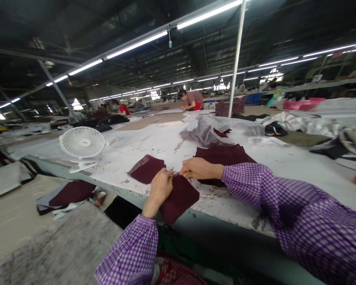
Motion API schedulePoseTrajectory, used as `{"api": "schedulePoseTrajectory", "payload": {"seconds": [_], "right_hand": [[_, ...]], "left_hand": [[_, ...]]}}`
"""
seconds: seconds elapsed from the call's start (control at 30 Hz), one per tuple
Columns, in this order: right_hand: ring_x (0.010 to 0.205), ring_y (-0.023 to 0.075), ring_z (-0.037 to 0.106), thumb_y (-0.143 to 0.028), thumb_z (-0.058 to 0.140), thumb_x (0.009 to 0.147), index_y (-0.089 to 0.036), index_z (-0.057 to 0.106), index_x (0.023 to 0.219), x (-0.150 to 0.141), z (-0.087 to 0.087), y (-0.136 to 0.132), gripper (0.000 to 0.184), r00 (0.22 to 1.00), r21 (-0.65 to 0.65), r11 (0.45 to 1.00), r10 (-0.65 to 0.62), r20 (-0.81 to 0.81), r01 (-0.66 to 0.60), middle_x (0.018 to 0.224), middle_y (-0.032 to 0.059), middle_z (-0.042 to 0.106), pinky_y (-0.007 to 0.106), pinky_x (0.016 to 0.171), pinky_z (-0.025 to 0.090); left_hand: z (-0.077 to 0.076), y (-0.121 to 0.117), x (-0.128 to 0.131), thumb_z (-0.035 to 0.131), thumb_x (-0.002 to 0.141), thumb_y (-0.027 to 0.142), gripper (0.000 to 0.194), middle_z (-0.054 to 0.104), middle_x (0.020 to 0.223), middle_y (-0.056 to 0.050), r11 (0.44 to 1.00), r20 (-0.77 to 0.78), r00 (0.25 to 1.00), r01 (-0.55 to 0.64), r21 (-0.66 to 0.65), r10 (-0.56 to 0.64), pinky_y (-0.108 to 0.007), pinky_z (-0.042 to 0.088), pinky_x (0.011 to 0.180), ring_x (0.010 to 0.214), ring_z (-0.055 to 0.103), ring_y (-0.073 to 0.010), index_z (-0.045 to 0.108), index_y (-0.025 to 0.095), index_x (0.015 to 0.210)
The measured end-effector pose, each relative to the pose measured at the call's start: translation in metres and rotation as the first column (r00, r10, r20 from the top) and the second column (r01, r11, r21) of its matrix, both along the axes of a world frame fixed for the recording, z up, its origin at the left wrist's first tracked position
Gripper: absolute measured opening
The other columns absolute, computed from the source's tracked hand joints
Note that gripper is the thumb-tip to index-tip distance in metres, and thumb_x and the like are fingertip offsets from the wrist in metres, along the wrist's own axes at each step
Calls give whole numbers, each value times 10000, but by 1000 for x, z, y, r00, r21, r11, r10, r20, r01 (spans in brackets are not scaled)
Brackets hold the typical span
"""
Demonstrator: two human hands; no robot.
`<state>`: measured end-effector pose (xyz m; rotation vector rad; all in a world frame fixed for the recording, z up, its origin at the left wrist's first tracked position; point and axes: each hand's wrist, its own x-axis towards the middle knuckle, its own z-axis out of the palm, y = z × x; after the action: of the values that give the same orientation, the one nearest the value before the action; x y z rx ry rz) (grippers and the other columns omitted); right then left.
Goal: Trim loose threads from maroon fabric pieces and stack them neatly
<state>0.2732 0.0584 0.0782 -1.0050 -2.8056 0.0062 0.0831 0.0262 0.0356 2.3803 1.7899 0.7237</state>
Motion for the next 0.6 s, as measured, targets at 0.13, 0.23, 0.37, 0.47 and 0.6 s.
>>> {"api": "schedulePoseTrajectory", "payload": {"seconds": [0.13,0.23,0.37,0.47,0.6], "right_hand": [[880,169,610,-237,541,899,-213,710,1058,2,-1,-7,233,997,23,1000,5,73,-7,969,71,664,220,670,400],[836,163,609,-248,525,915,-193,697,1075,6,-2,-11,241,994,46,999,-2,106,-3,975,81,657,223,639,390],[745,147,593,-250,495,929,-196,689,1066,11,-7,-12,243,994,131,989,51,94,-63,991,68,651,241,552,345],[738,143,589,-228,454,940,-202,695,1046,11,-12,-11,264,998,165,985,57,-25,-52,984,60,654,250,574,359],[810,155,597,-216,493,923,-180,715,1033,9,-15,-7,251,971,126,990,-38,-235,70,946,72,661,259,712,408]], "left_hand": [[-2,-2,0,442,878,134,344,584,884,-57,999,9,999,49,23,-49,-296,446,793,899,589,-197,698,207,1094],[-5,-3,-2,438,883,138,350,573,856,-42,996,37,996,79,49,-81,-288,445,778,872,579,-183,700,237,1093],[-8,-2,-4,433,885,146,355,574,858,-37,993,53,994,93,69,-97,-283,453,769,864,577,-175,691,243,1108],[-8,-1,-5,445,865,134,354,586,882,-46,993,53,994,88,77,-92,-296,465,794,879,586,-184,680,218,1117],[-6,-1,-3,481,839,125,370,615,891,-53,995,48,997,56,86,-60,-313,469,841,896,594,-199,628,186,1173]]}}
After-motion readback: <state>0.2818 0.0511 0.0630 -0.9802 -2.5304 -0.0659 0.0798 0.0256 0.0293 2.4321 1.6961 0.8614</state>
